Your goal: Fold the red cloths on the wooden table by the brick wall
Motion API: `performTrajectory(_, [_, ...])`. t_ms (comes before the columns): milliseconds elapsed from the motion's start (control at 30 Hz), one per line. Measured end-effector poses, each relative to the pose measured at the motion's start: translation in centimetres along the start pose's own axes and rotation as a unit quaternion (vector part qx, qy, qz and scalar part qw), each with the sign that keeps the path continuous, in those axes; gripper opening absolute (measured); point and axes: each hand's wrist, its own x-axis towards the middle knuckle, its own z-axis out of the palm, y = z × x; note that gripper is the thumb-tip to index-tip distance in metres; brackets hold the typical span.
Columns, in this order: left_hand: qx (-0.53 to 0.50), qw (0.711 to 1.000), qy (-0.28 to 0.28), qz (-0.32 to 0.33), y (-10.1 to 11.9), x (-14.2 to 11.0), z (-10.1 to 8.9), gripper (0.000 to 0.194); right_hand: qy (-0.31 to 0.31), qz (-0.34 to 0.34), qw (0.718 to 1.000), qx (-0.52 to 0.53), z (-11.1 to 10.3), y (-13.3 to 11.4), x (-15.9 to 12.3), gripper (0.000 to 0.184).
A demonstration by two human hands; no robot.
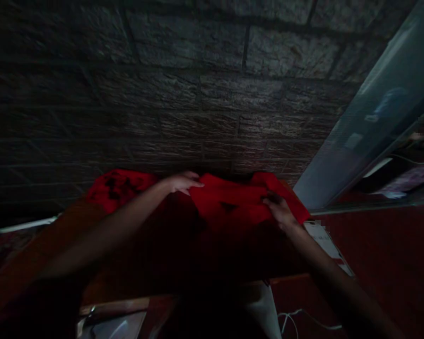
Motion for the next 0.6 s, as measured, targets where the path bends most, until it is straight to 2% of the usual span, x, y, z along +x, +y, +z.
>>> performTrajectory(33, [0.008,1.000,-0.005,-0.017,-2.4,1.0,1.5,0.042,0.016,-0.013,0.999,-0.033,0.1,1.2,-0.1,0.048])
performTrajectory(100, [0.064,0.997,0.024,0.024,-5.8,1.5,3.9,0.037,0.049,-0.077,0.990,-0.103,0.2,2.7,-0.9,0.058])
performTrajectory(167, [0.156,0.973,0.114,0.124,-7.0,0.5,5.5,0.039,0.077,-0.141,0.975,-0.153,0.1,3.1,-2.6,0.054])
performTrajectory(233, [0.241,0.919,0.182,0.254,-7.0,-1.8,6.9,0.042,0.047,-0.126,0.980,-0.149,0.1,3.3,-4.7,0.043])
performTrajectory(267, [0.267,0.895,0.161,0.320,-6.8,-3.0,7.8,0.041,0.004,-0.082,0.989,-0.122,0.1,3.4,-5.6,0.041])
performTrajectory(300, [0.283,0.875,0.108,0.378,-6.5,-4.3,8.6,0.037,-0.045,-0.026,0.996,-0.079,0.2,3.6,-6.5,0.040])
performTrajectory(367, [0.305,0.840,0.003,0.449,-6.2,-6.1,10.3,0.046,-0.105,0.076,0.991,0.033,0.4,4.2,-7.7,0.042])
performTrajectory(433, [0.323,0.818,-0.053,0.473,-6.2,-6.9,11.7,0.061,-0.094,0.123,0.978,0.141,0.8,4.8,-8.4,0.043])
performTrajectory(500, [0.336,0.810,-0.069,0.475,-6.2,-6.7,12.5,0.072,-0.063,0.145,0.965,0.208,1.2,5.0,-8.5,0.043])
performTrajectory(600, [0.343,0.805,-0.077,0.478,-6.1,-5.9,13.0,0.074,-0.049,0.186,0.958,0.212,2.1,4.5,-7.9,0.035])
